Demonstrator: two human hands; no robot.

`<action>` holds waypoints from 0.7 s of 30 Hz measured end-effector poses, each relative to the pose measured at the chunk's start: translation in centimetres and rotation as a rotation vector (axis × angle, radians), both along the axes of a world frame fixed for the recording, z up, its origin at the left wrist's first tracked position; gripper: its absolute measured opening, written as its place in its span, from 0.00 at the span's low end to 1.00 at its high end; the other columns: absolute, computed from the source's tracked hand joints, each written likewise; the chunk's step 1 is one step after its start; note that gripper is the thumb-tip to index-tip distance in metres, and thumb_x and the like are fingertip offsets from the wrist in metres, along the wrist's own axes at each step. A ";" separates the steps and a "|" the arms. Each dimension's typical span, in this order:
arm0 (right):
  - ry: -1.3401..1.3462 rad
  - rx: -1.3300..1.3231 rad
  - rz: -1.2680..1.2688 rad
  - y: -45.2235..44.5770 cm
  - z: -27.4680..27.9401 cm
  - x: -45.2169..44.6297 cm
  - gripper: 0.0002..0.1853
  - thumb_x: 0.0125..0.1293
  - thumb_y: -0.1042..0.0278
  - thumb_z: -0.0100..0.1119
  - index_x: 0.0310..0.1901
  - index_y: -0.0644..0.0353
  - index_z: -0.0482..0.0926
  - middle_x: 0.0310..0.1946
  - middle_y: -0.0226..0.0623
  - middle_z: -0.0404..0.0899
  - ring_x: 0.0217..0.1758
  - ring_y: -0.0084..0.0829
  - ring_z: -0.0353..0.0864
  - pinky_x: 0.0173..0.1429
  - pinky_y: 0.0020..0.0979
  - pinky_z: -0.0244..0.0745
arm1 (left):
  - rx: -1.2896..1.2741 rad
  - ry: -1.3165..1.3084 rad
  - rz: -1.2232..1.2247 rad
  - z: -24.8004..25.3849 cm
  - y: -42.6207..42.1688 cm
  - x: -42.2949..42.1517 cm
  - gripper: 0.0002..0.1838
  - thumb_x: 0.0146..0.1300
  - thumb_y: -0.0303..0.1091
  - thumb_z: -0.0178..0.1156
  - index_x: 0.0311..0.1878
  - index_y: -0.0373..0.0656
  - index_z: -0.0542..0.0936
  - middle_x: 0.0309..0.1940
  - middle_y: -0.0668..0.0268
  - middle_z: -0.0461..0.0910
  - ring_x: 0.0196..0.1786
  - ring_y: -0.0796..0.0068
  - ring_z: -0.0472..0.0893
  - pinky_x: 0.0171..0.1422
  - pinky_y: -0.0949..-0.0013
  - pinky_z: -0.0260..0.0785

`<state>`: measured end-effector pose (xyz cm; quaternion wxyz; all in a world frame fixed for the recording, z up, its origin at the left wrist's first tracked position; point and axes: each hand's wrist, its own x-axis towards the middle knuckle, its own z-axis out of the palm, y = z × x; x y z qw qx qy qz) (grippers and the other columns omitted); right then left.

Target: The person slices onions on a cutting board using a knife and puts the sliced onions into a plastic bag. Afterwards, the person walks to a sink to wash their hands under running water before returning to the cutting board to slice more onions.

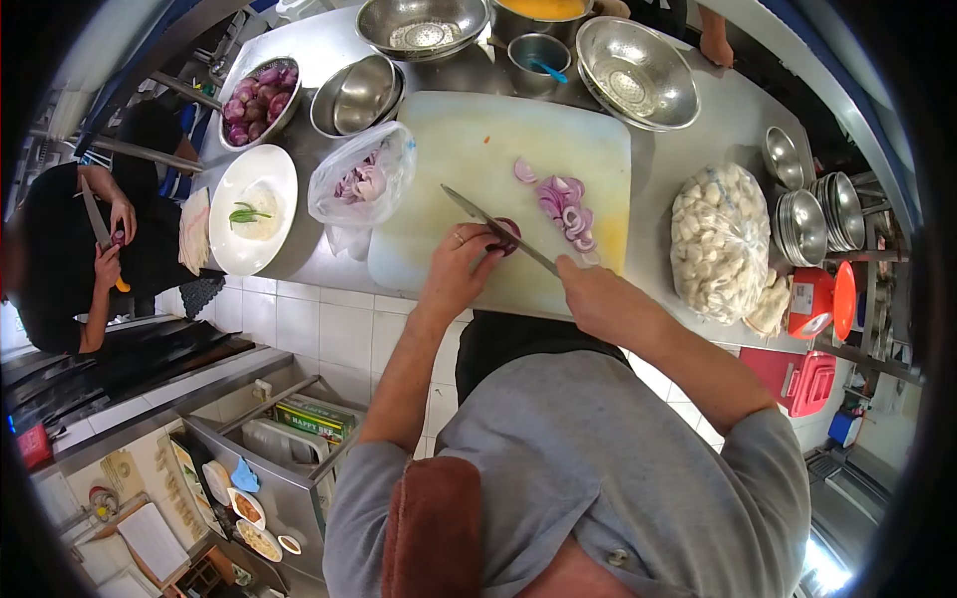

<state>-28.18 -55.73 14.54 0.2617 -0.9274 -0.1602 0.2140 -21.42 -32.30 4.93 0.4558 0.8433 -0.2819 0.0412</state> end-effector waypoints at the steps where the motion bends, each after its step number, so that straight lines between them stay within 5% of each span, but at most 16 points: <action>1: 0.047 -0.017 -0.018 0.5 -1.0 0.4 0.13 0.64 0.79 0.53 0.49 0.69 0.65 0.25 0.56 0.78 0.33 0.59 0.82 0.38 0.54 0.75 | -0.009 0.019 -0.008 0.2 0.1 0.0 0.12 0.57 0.25 0.71 0.44 0.40 0.84 0.47 0.61 0.83 0.52 0.58 0.81 0.57 0.59 0.75; 4: -0.252 0.118 -0.024 1.6 -7.2 1.0 0.07 0.69 0.76 0.50 0.46 0.67 0.66 0.23 0.57 0.76 0.29 0.60 0.79 0.33 0.52 0.71 | -0.031 0.003 -0.021 -0.4 -0.4 -0.5 0.13 0.56 0.24 0.71 0.46 0.41 0.84 0.48 0.60 0.83 0.53 0.57 0.80 0.58 0.59 0.74; 8: -0.180 0.232 -0.195 -1.8 -7.0 2.8 0.14 0.69 0.72 0.54 0.53 0.64 0.68 0.27 0.57 0.80 0.34 0.59 0.82 0.37 0.54 0.74 | 0.020 -0.109 -0.020 0.3 -2.2 -1.0 0.17 0.55 0.25 0.70 0.50 0.41 0.83 0.50 0.58 0.82 0.54 0.54 0.80 0.60 0.57 0.73; 10: 0.339 0.295 -0.519 -2.9 -4.6 3.0 0.12 0.71 0.68 0.55 0.52 0.61 0.69 0.26 0.58 0.79 0.34 0.61 0.81 0.38 0.56 0.73 | 0.039 -0.061 -0.067 -0.2 -2.5 0.0 0.18 0.55 0.25 0.70 0.51 0.41 0.83 0.51 0.58 0.82 0.54 0.53 0.80 0.61 0.57 0.73; 11: 0.343 0.299 -0.519 -3.3 -5.1 2.6 0.12 0.71 0.68 0.55 0.52 0.61 0.69 0.26 0.58 0.79 0.34 0.61 0.81 0.38 0.56 0.73 | 0.062 -0.016 -0.122 -0.2 -2.4 0.5 0.19 0.55 0.26 0.70 0.52 0.41 0.82 0.51 0.58 0.82 0.54 0.52 0.80 0.61 0.56 0.73; 13: -0.140 0.177 -0.248 -4.0 -6.0 2.2 0.11 0.70 0.71 0.54 0.50 0.65 0.68 0.25 0.59 0.79 0.33 0.62 0.81 0.39 0.56 0.73 | 0.128 0.023 -0.163 0.2 -1.9 1.1 0.18 0.56 0.26 0.69 0.51 0.40 0.82 0.51 0.58 0.82 0.53 0.53 0.80 0.61 0.57 0.73; 21: -0.164 0.062 -0.169 -0.5 -4.6 -0.4 0.12 0.62 0.81 0.52 0.47 0.67 0.66 0.26 0.60 0.80 0.35 0.61 0.83 0.41 0.54 0.76 | 0.214 0.071 -0.261 1.6 -1.3 2.2 0.14 0.57 0.26 0.68 0.48 0.41 0.84 0.49 0.59 0.82 0.52 0.55 0.80 0.58 0.59 0.74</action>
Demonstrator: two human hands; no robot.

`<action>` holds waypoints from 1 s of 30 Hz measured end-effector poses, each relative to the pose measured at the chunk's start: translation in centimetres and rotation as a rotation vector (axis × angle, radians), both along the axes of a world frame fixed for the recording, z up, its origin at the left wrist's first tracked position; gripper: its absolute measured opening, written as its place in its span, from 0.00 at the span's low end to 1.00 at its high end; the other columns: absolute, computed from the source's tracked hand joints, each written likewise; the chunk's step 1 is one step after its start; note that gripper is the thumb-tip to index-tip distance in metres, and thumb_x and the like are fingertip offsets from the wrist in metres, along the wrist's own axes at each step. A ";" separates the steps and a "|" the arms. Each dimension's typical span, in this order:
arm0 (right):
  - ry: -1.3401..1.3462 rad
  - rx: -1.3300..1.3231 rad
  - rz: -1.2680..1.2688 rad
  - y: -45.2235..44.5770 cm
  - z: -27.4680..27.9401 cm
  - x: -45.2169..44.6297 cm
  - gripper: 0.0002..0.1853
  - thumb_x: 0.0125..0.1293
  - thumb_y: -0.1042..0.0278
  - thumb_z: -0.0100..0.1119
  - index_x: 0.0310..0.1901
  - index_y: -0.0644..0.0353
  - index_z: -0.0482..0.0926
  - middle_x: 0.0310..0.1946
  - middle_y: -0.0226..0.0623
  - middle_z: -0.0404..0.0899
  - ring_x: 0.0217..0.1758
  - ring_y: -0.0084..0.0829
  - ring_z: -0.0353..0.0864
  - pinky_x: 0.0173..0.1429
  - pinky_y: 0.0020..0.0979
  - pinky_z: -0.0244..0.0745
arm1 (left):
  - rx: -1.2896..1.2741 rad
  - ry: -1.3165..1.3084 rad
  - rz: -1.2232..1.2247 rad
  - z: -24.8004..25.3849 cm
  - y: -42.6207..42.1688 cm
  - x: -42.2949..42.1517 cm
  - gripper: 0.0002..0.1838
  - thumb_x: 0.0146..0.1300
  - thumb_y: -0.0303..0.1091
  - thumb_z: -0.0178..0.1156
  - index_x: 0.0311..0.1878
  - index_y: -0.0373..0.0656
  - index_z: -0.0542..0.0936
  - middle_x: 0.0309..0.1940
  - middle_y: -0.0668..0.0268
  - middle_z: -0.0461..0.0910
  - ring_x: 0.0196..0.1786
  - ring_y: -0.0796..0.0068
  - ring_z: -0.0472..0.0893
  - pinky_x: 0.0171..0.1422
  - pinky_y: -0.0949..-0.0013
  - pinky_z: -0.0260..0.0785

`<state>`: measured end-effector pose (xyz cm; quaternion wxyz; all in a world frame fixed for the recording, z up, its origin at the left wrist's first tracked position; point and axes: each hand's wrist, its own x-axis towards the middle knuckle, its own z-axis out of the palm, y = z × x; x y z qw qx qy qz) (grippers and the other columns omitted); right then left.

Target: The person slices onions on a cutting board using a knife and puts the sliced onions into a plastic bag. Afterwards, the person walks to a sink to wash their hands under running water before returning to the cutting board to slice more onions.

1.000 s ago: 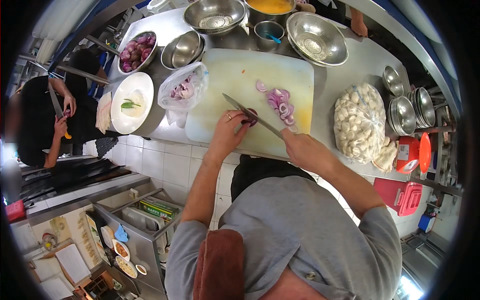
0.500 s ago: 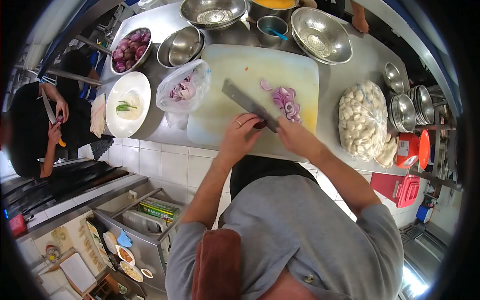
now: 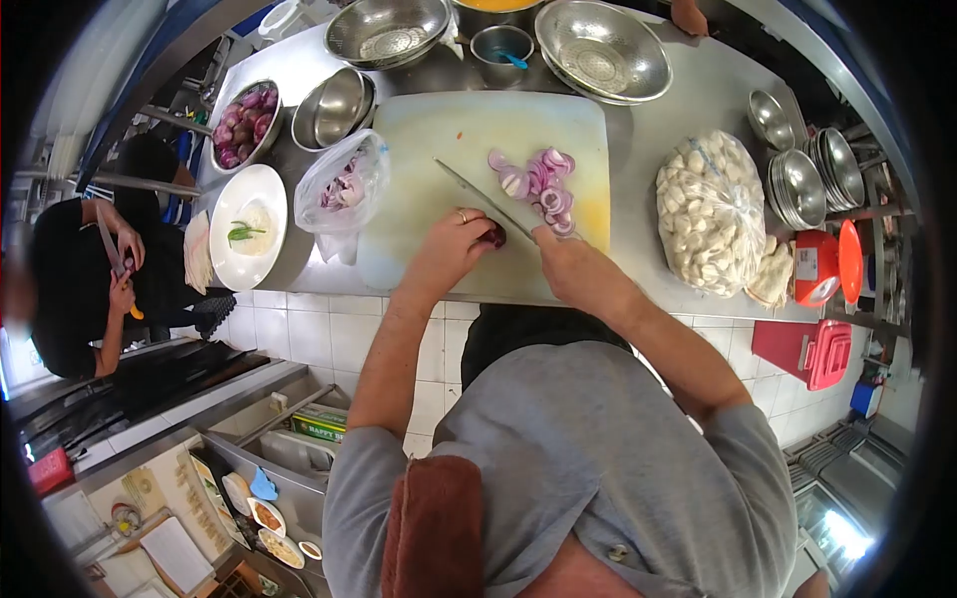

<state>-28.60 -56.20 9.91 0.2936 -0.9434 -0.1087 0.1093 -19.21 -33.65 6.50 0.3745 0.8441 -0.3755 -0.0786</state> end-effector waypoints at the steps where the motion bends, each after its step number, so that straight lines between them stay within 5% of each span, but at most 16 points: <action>1: 0.004 -0.013 0.011 -0.1 1.2 -0.3 0.12 0.63 0.81 0.51 0.47 0.68 0.66 0.27 0.59 0.80 0.35 0.60 0.83 0.41 0.54 0.76 | -0.004 -0.012 -0.021 0.5 -0.2 0.0 0.12 0.57 0.26 0.67 0.45 0.40 0.84 0.47 0.59 0.82 0.51 0.55 0.80 0.57 0.58 0.74; 8: 0.176 -0.009 0.015 -1.6 5.3 -3.0 0.10 0.71 0.75 0.48 0.50 0.66 0.64 0.26 0.57 0.79 0.34 0.59 0.81 0.40 0.55 0.73 | -0.013 -0.022 0.017 0.8 -0.8 0.0 0.08 0.55 0.27 0.68 0.40 0.40 0.84 0.41 0.60 0.84 0.47 0.55 0.80 0.54 0.58 0.74; 14: 0.055 -0.004 0.041 0.4 -1.2 -0.4 0.10 0.69 0.76 0.48 0.49 0.67 0.65 0.27 0.58 0.79 0.35 0.60 0.82 0.40 0.56 0.73 | -0.053 -0.060 0.029 0.1 -0.5 0.1 0.09 0.55 0.27 0.69 0.39 0.40 0.84 0.38 0.60 0.84 0.44 0.55 0.81 0.52 0.58 0.75; 20: 0.185 -0.011 0.024 0.2 3.6 -0.9 0.11 0.67 0.77 0.49 0.50 0.66 0.65 0.28 0.58 0.80 0.36 0.60 0.83 0.42 0.56 0.76 | -0.063 0.012 0.072 0.6 -0.5 -0.3 0.09 0.54 0.28 0.70 0.39 0.40 0.84 0.39 0.60 0.84 0.45 0.57 0.81 0.52 0.59 0.75; 30: 0.115 0.035 0.008 1.0 0.7 -0.4 0.07 0.68 0.76 0.49 0.45 0.66 0.65 0.24 0.59 0.78 0.31 0.61 0.81 0.37 0.57 0.72 | -0.062 -0.023 0.094 0.6 -0.5 -0.6 0.10 0.54 0.25 0.71 0.40 0.39 0.85 0.41 0.59 0.86 0.47 0.58 0.83 0.53 0.61 0.76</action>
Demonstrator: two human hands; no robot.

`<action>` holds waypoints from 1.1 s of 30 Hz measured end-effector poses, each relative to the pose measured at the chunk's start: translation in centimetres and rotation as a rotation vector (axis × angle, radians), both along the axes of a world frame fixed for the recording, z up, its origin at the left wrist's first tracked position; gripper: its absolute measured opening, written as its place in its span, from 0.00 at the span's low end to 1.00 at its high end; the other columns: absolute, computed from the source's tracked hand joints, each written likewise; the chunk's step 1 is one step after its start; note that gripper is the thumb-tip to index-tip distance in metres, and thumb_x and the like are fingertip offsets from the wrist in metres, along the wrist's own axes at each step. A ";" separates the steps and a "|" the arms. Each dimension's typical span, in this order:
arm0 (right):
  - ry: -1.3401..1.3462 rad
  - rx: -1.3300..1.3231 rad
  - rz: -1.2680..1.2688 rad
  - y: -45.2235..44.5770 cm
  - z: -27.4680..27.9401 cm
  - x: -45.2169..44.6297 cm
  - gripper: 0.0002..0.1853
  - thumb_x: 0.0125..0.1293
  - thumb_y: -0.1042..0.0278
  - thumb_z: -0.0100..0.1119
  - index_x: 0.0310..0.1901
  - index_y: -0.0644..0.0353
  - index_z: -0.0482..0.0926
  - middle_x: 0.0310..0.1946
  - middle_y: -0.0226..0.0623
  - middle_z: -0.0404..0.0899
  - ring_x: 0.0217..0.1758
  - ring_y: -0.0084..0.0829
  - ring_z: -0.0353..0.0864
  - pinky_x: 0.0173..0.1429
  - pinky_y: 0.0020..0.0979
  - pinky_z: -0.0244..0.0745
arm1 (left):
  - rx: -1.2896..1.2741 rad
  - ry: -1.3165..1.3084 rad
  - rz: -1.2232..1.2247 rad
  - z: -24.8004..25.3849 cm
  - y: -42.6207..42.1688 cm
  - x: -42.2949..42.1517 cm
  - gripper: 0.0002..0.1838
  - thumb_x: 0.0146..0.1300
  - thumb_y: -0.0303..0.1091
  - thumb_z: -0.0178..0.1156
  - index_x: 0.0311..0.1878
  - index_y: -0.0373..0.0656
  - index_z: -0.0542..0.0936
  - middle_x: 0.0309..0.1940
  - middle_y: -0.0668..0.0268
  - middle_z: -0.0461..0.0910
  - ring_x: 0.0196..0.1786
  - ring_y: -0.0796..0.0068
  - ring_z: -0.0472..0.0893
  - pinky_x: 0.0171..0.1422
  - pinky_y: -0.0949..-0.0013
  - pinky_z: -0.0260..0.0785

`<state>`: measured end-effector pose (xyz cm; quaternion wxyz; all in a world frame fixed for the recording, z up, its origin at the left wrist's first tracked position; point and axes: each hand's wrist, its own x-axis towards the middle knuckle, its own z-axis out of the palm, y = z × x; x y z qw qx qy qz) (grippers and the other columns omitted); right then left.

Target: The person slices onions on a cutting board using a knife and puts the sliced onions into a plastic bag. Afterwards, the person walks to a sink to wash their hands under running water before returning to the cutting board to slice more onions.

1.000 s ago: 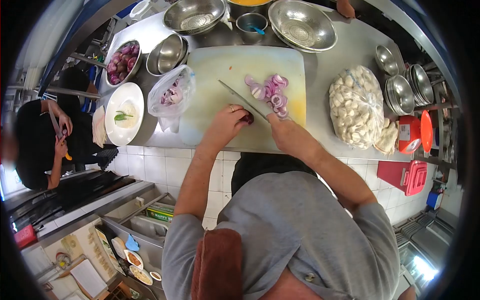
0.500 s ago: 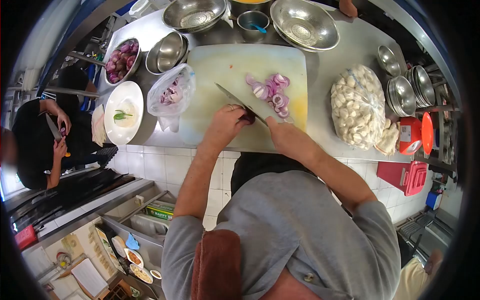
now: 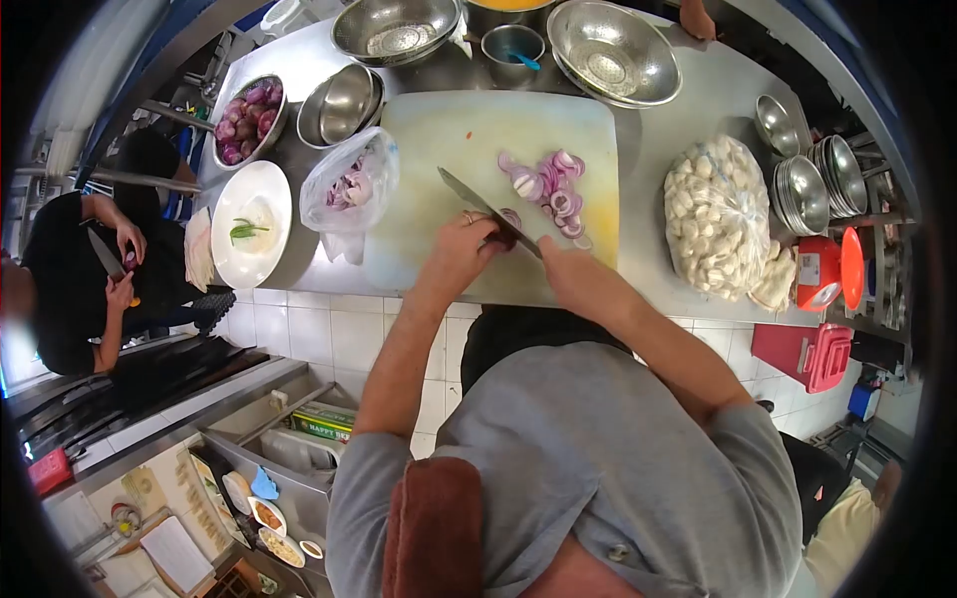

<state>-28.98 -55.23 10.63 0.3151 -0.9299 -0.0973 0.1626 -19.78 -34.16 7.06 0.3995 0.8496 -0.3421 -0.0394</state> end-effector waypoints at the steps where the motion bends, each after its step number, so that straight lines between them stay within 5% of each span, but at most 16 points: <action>1: -0.012 -0.032 0.002 0.3 0.0 0.6 0.07 0.68 0.76 0.49 0.45 0.66 0.65 0.23 0.59 0.77 0.30 0.61 0.81 0.36 0.57 0.72 | -0.010 0.016 -0.014 -0.2 0.1 0.1 0.09 0.54 0.25 0.71 0.40 0.40 0.85 0.41 0.60 0.86 0.47 0.58 0.83 0.53 0.60 0.75; 10: -0.085 -0.017 -0.008 0.4 -1.6 1.3 0.10 0.66 0.78 0.49 0.48 0.67 0.66 0.26 0.59 0.80 0.32 0.60 0.83 0.40 0.56 0.76 | -0.036 -0.002 -0.022 -1.2 0.6 0.1 0.09 0.54 0.26 0.72 0.39 0.40 0.86 0.40 0.61 0.86 0.46 0.60 0.83 0.53 0.61 0.75; 18: -0.057 -0.077 0.035 -0.6 3.3 0.3 0.07 0.72 0.73 0.49 0.46 0.65 0.65 0.26 0.58 0.78 0.34 0.59 0.81 0.39 0.55 0.73 | -0.018 -0.070 0.014 -1.3 0.6 -0.2 0.09 0.54 0.27 0.73 0.39 0.39 0.86 0.40 0.61 0.86 0.46 0.61 0.83 0.53 0.61 0.77; 20: -0.073 -0.064 0.085 -0.9 3.8 -0.1 0.10 0.65 0.80 0.50 0.47 0.69 0.66 0.24 0.57 0.80 0.32 0.58 0.83 0.38 0.53 0.76 | -0.052 -0.067 0.004 -1.4 0.6 -0.2 0.09 0.53 0.27 0.71 0.39 0.40 0.85 0.38 0.61 0.85 0.46 0.58 0.82 0.53 0.60 0.76; 26: -0.042 -0.070 0.121 -2.0 4.4 -0.6 0.12 0.63 0.80 0.51 0.48 0.68 0.65 0.25 0.57 0.79 0.34 0.59 0.83 0.38 0.54 0.76 | -0.094 -0.119 0.009 -1.9 0.6 -0.1 0.09 0.53 0.26 0.71 0.38 0.41 0.85 0.39 0.62 0.85 0.46 0.60 0.83 0.52 0.62 0.77; 33: -0.088 -0.057 0.072 0.1 -1.2 1.7 0.08 0.70 0.74 0.49 0.46 0.65 0.64 0.25 0.56 0.78 0.32 0.61 0.80 0.37 0.56 0.72 | -0.100 -0.135 -0.016 -1.7 0.5 -0.1 0.08 0.54 0.26 0.71 0.38 0.41 0.86 0.39 0.64 0.85 0.46 0.62 0.83 0.51 0.62 0.78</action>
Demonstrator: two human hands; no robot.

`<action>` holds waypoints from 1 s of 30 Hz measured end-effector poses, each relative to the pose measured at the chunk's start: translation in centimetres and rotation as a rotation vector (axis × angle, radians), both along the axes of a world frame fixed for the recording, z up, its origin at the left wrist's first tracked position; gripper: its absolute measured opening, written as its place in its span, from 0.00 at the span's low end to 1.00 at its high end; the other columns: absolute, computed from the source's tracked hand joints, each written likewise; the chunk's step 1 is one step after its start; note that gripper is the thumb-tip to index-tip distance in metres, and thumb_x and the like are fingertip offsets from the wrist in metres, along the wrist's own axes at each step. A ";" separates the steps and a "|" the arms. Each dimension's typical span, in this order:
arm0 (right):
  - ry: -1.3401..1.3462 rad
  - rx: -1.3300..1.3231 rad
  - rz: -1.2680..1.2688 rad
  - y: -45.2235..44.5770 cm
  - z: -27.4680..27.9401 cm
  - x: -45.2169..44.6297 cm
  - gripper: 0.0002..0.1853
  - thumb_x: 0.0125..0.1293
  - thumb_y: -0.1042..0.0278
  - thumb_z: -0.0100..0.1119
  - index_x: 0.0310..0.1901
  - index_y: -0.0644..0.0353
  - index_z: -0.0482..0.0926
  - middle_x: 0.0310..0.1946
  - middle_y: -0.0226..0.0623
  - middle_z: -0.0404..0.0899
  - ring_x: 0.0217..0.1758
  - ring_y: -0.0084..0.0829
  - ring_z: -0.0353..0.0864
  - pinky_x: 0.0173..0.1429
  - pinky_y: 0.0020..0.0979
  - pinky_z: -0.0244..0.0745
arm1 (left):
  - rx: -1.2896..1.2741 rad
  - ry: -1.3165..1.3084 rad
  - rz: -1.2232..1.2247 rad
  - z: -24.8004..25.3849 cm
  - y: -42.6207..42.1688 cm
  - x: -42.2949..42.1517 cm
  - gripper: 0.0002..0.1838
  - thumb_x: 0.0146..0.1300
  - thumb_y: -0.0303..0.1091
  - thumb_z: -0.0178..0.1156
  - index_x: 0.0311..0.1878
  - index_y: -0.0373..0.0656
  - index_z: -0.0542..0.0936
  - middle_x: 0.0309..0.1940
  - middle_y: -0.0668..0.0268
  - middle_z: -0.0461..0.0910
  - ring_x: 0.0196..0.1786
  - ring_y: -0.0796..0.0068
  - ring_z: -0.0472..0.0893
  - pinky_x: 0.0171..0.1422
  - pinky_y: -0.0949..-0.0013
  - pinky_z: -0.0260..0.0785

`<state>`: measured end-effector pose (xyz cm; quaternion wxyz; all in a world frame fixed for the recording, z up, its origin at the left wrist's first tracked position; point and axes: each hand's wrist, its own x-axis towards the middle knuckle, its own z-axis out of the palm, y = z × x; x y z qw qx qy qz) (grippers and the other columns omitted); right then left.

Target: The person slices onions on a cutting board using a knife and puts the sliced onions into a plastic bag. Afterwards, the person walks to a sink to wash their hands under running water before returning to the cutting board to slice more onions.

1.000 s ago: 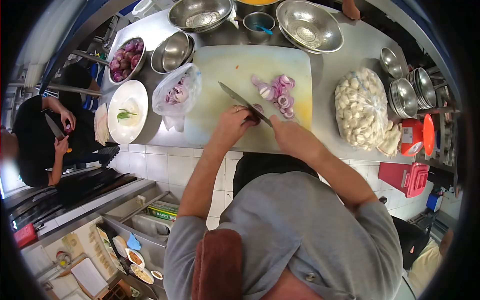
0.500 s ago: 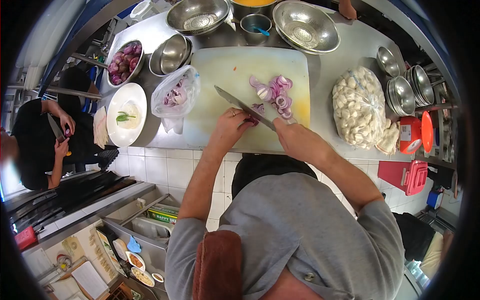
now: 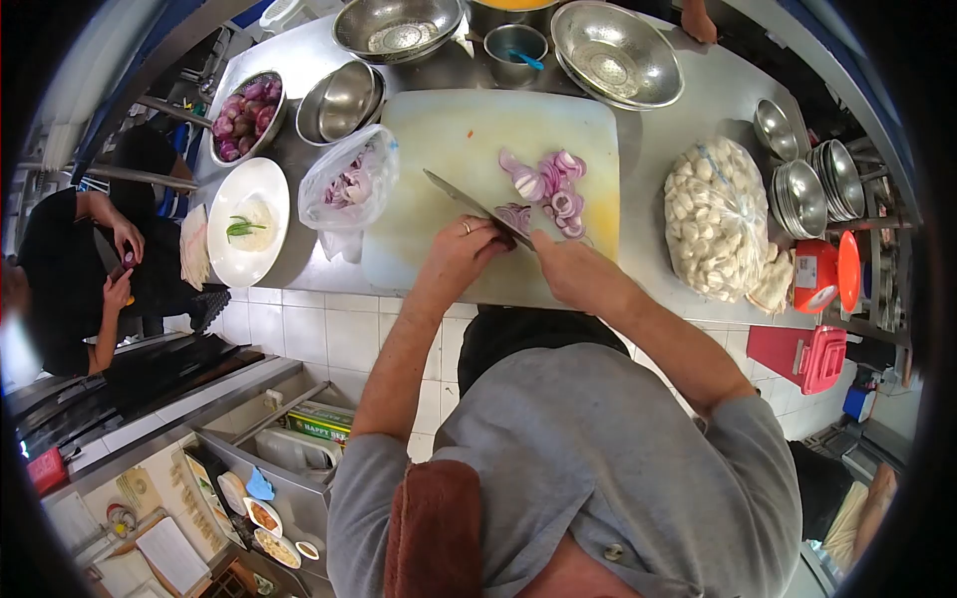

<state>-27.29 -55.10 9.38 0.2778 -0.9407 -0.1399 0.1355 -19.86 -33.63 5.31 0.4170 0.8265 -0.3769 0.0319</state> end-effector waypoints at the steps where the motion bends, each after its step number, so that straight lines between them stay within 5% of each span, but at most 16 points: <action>1: 0.039 0.005 -0.019 0.0 1.0 0.1 0.08 0.70 0.74 0.49 0.46 0.65 0.64 0.25 0.57 0.78 0.32 0.61 0.80 0.37 0.57 0.72 | 0.003 -0.002 0.006 0.2 0.0 -0.2 0.09 0.53 0.25 0.72 0.38 0.40 0.86 0.39 0.63 0.85 0.45 0.62 0.83 0.51 0.62 0.78; 5: 0.181 -0.028 -0.021 -0.8 5.2 -1.0 0.11 0.64 0.80 0.49 0.48 0.67 0.66 0.29 0.58 0.80 0.38 0.60 0.82 0.43 0.57 0.74 | 0.001 -0.017 0.039 -0.2 -0.1 -0.4 0.10 0.52 0.24 0.73 0.39 0.39 0.86 0.38 0.61 0.85 0.44 0.61 0.84 0.49 0.62 0.78; 11: 0.058 0.029 -0.006 0.1 0.2 0.0 0.07 0.71 0.74 0.48 0.47 0.65 0.64 0.26 0.57 0.79 0.33 0.61 0.80 0.38 0.57 0.72 | 0.017 -0.033 0.011 -0.4 0.0 -0.2 0.09 0.53 0.24 0.73 0.38 0.40 0.86 0.38 0.61 0.86 0.44 0.61 0.84 0.49 0.61 0.79; 17: 0.056 0.044 0.004 -0.8 4.1 -0.5 0.08 0.72 0.72 0.49 0.47 0.66 0.65 0.26 0.57 0.78 0.34 0.60 0.80 0.40 0.57 0.71 | -0.042 -0.026 0.027 0.1 -0.4 -0.5 0.07 0.54 0.26 0.71 0.37 0.40 0.85 0.37 0.62 0.85 0.42 0.61 0.83 0.48 0.61 0.78; 24: 0.024 0.059 0.004 0.1 -0.8 0.5 0.12 0.65 0.78 0.51 0.49 0.69 0.66 0.25 0.59 0.78 0.33 0.59 0.82 0.38 0.54 0.76 | -0.040 -0.027 0.029 -0.5 -0.1 -0.4 0.07 0.54 0.25 0.71 0.36 0.39 0.84 0.36 0.61 0.84 0.42 0.58 0.82 0.48 0.60 0.77; 30: -0.068 0.278 -0.028 -3.0 -1.5 2.8 0.09 0.71 0.71 0.53 0.48 0.64 0.69 0.30 0.58 0.80 0.34 0.60 0.81 0.38 0.51 0.76 | 0.008 -0.074 0.037 0.6 -0.4 -0.1 0.09 0.54 0.24 0.72 0.38 0.40 0.83 0.35 0.61 0.84 0.41 0.59 0.83 0.45 0.62 0.77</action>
